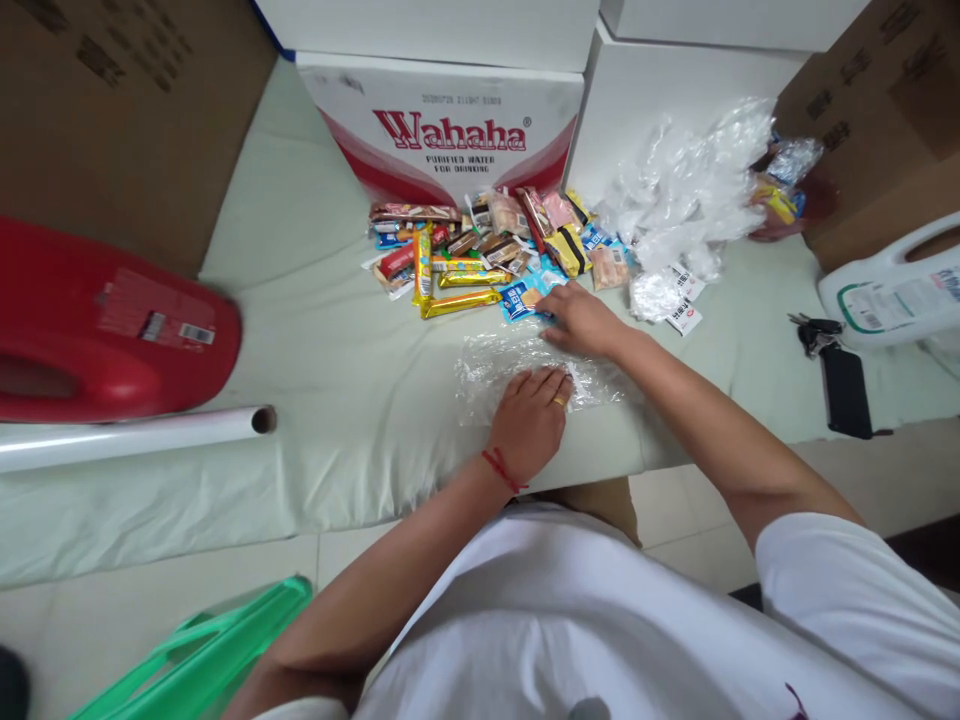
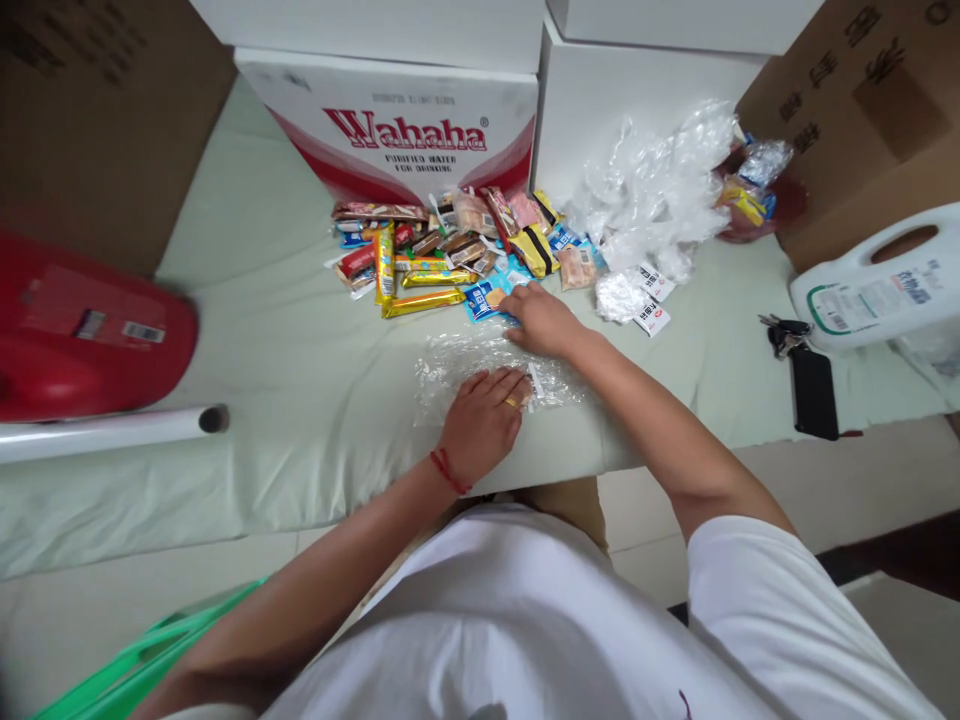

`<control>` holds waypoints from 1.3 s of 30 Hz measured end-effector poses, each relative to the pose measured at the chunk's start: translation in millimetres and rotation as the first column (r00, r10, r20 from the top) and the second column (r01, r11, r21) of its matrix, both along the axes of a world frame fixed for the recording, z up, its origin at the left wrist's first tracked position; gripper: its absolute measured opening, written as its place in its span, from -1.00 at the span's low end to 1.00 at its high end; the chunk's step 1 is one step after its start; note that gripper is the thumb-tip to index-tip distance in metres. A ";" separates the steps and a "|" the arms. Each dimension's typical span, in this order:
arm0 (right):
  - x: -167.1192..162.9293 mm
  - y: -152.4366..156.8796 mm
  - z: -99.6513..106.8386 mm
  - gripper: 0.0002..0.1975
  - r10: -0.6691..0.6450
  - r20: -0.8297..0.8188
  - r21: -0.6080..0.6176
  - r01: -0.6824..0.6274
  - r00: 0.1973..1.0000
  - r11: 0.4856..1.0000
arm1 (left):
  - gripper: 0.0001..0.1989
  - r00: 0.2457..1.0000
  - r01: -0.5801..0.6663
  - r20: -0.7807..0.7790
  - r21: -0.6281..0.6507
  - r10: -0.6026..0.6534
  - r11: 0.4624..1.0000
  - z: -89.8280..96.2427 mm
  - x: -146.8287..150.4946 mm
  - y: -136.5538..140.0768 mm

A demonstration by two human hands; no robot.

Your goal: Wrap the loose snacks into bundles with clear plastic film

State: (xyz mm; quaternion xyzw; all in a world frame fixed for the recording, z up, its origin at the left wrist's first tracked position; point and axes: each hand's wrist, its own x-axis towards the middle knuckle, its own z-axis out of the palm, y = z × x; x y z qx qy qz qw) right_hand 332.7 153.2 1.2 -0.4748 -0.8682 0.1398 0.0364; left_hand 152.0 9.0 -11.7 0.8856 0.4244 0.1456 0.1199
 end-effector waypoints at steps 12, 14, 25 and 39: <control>3.2 7.8 3.2 -0.81 0.150 -0.210 -0.059 -0.165 0.966 0.985 | -0.54 0.999 0.003 0.048 -0.046 -0.001 0.999 1.7 -3.0 -0.9; 3.8 -8.0 22.2 -0.78 0.199 -0.219 -0.033 -0.211 0.955 0.977 | -0.55 0.999 0.005 0.050 -0.044 -0.003 0.999 2.2 -2.6 -0.5; 18.0 -119.2 15.0 -0.66 0.163 -0.253 0.082 -0.147 0.954 0.986 | -0.62 0.997 -0.058 0.045 -0.015 0.059 0.998 -0.4 -2.2 -12.4; 9.1 -137.3 -23.2 -0.50 0.130 -0.284 0.053 -0.120 0.950 0.991 | -0.78 0.715 -0.460 0.487 -0.212 0.502 0.862 -3.3 -81.1 8.7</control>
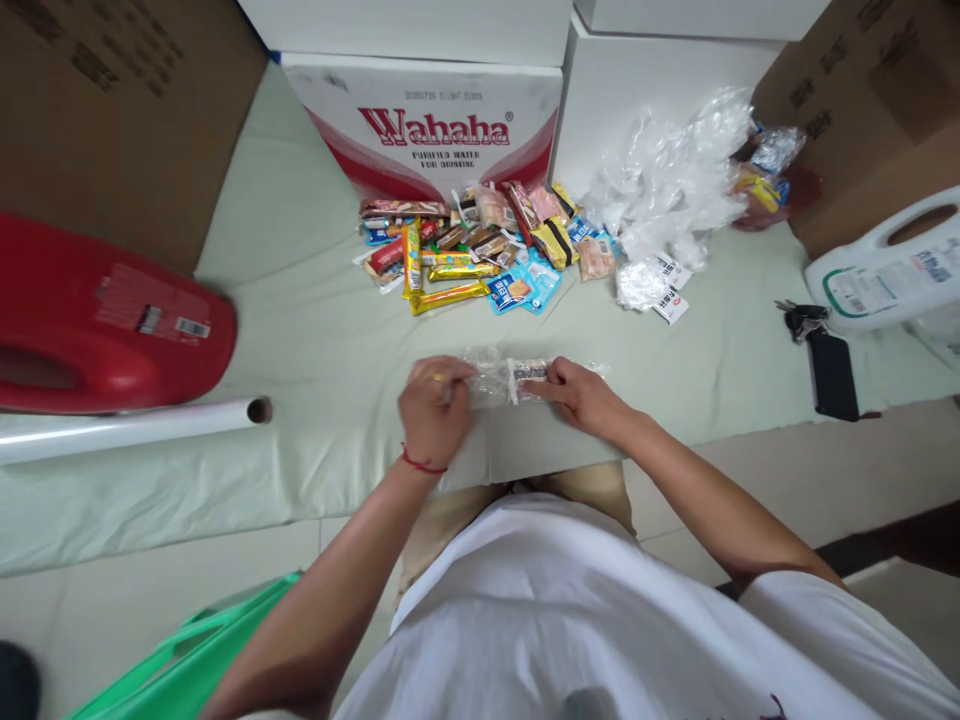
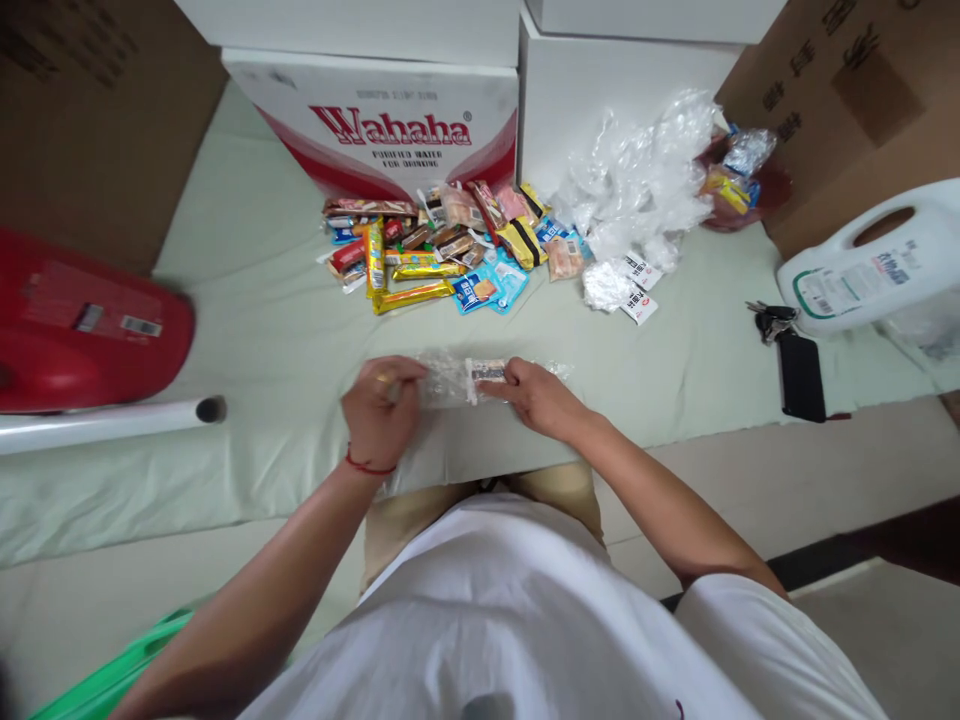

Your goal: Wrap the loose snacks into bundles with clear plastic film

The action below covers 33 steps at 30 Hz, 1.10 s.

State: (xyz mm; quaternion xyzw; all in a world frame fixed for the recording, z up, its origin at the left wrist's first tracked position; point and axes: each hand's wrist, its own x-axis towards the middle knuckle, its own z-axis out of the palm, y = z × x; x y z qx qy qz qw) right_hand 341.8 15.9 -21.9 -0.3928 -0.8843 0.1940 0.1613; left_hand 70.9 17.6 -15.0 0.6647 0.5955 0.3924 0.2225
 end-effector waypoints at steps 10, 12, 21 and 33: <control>-16.2 -8.6 16.8 -0.47 -0.007 0.276 0.105 -0.023 0.961 0.994 | -0.33 0.922 0.035 0.315 -0.648 0.226 0.761 18.9 5.2 43.1; -19.0 -10.8 19.2 -0.51 -0.020 0.281 0.120 -0.014 0.959 0.993 | -0.35 0.970 0.076 0.223 -0.659 0.097 0.749 22.2 8.1 50.8; -19.4 -26.0 16.0 -0.42 -0.061 0.240 0.156 0.023 0.969 0.987 | -0.84 0.882 0.304 -0.094 -0.634 -0.462 0.711 18.1 -31.3 42.8; -23.9 -49.8 -4.7 -0.49 -0.023 0.033 0.212 0.015 0.999 0.977 | -0.69 0.782 0.258 0.591 -0.595 0.197 0.761 41.8 17.7 -3.6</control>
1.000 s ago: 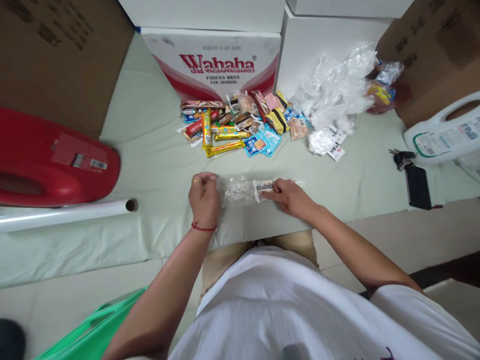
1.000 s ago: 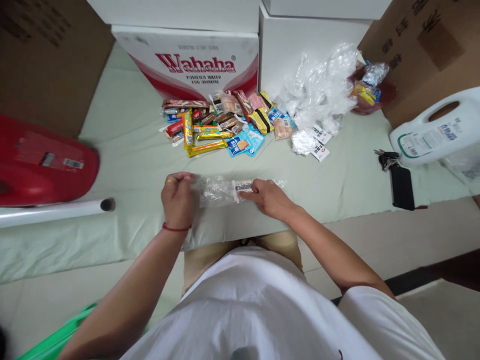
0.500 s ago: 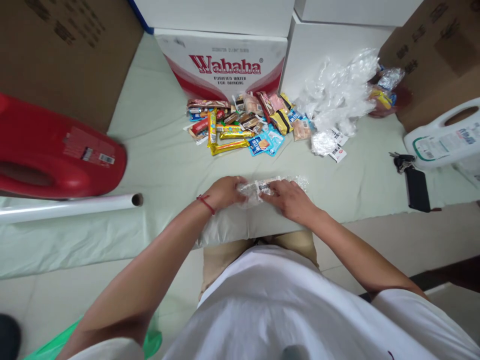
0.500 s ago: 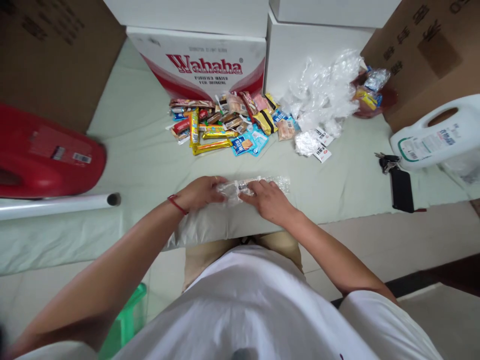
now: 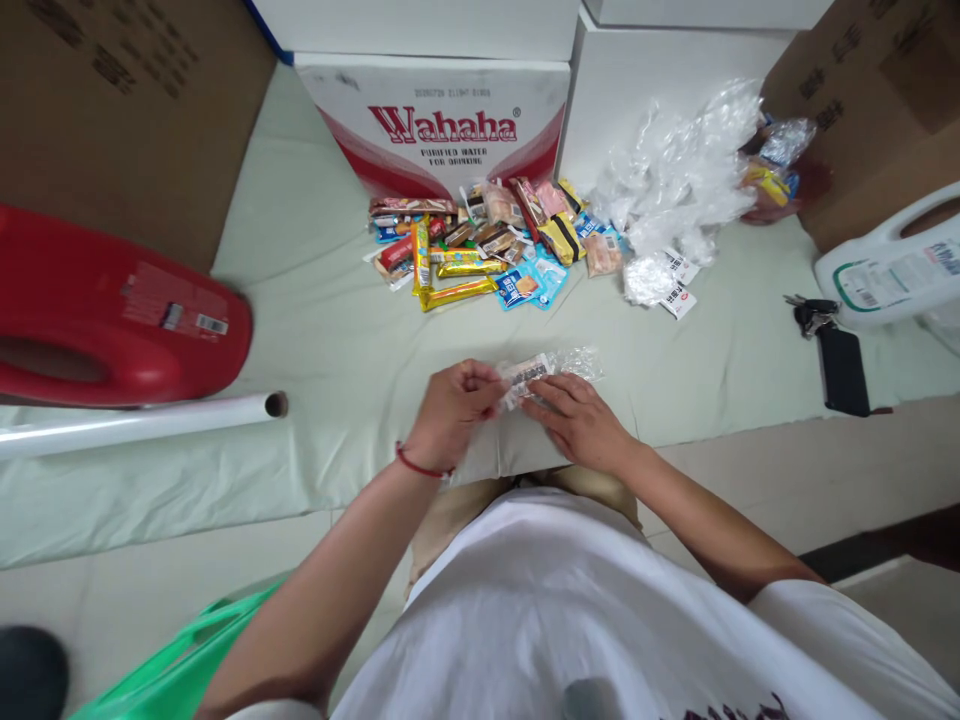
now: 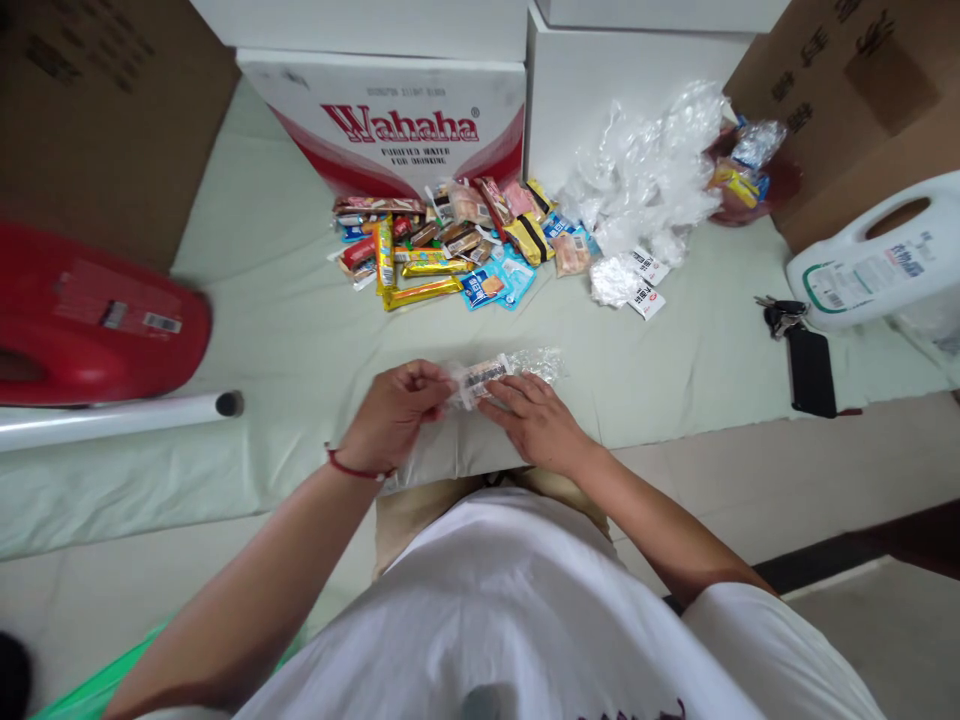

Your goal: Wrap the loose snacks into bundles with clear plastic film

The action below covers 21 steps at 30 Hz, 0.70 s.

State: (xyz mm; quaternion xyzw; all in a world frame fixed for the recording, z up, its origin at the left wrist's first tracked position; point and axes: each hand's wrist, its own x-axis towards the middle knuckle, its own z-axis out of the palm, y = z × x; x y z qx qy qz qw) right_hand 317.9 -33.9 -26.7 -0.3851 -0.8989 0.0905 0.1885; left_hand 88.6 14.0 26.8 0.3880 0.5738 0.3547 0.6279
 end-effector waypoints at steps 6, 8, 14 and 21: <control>5.0 -1.5 5.0 -0.58 0.036 -0.206 -0.106 -0.058 0.978 0.993 | -0.68 0.953 0.204 -0.265 0.207 -0.146 0.957 -19.6 48.3 -6.6; 17.3 -0.1 15.4 -0.64 0.032 -0.365 -0.180 -0.105 0.930 0.978 | -0.61 0.849 0.370 -0.501 0.336 -0.169 0.866 -27.3 50.3 -12.5; 50.2 36.2 31.6 -0.70 -0.483 -0.279 -0.244 0.425 0.830 0.872 | -0.53 0.438 0.682 -0.894 0.262 -0.095 0.682 -32.7 62.4 -36.5; 45.7 46.5 16.8 -0.87 -0.434 0.073 -0.452 0.418 0.898 0.788 | -0.61 0.405 0.715 -0.908 0.388 0.108 0.582 -36.3 69.1 -41.2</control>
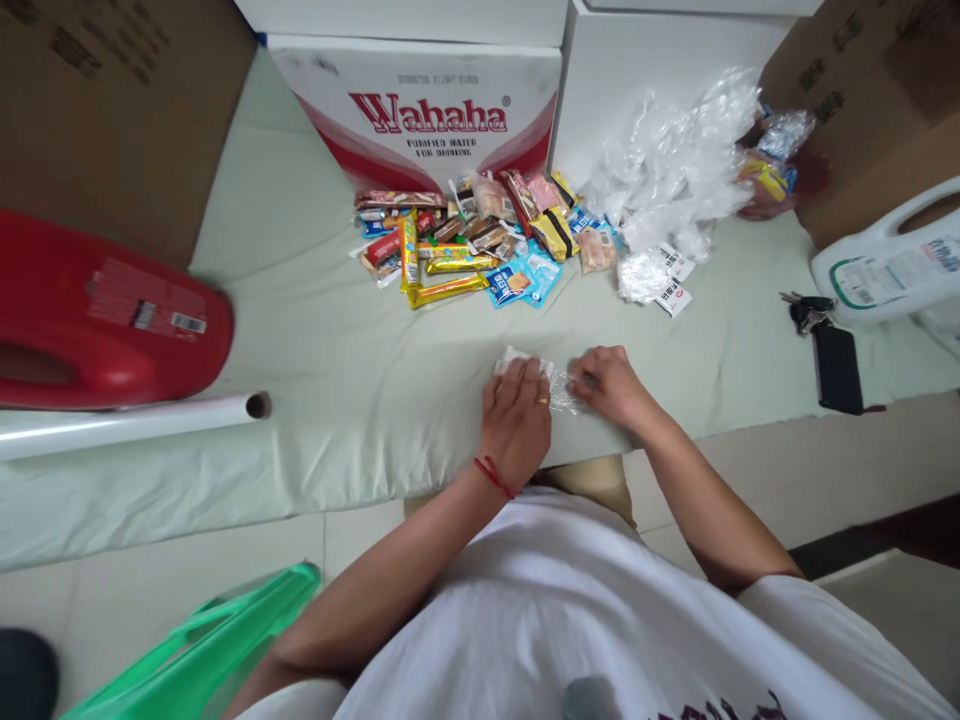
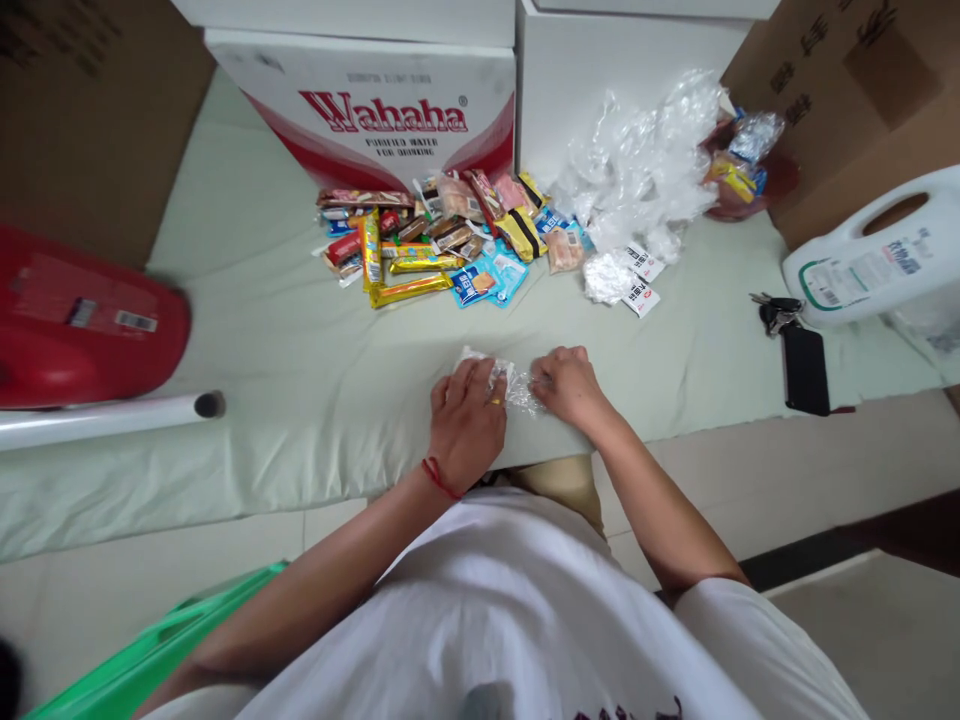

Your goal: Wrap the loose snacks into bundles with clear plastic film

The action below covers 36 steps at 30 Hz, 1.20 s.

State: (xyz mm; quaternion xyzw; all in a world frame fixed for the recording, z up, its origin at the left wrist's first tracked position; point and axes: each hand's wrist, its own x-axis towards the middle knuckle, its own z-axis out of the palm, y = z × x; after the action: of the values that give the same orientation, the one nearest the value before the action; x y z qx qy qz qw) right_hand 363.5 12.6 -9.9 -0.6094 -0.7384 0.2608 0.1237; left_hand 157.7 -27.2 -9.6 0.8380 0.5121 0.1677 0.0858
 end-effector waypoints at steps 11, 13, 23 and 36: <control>-28.2 -14.2 27.4 -0.67 -0.499 -0.651 -0.486 0.191 0.571 0.853 | -0.51 0.998 0.058 0.042 -0.043 -0.056 0.997 -12.9 -25.2 0.7; -50.4 -4.0 29.3 -0.62 -0.537 -0.702 -0.513 0.191 0.468 0.837 | -0.53 0.998 0.056 0.040 -0.041 -0.054 0.998 -14.7 -25.1 -1.1; -108.2 12.4 16.7 -0.78 -0.581 -0.734 -0.545 0.206 0.353 0.813 | -0.63 0.816 0.330 0.535 -0.125 -0.217 0.935 -26.5 -67.1 31.7; -125.2 -30.1 3.3 -0.49 0.122 -0.191 0.206 -0.082 0.974 0.975 | -0.63 0.672 -0.227 0.583 -0.424 0.456 0.877 -23.4 -68.9 52.3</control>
State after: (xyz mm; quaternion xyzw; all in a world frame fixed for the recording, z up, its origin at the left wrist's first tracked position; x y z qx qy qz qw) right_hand 238.4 -17.5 -6.6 -0.5256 -0.7745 0.2533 0.2443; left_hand 88.9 25.1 -32.9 0.5836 0.6163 0.3847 0.3627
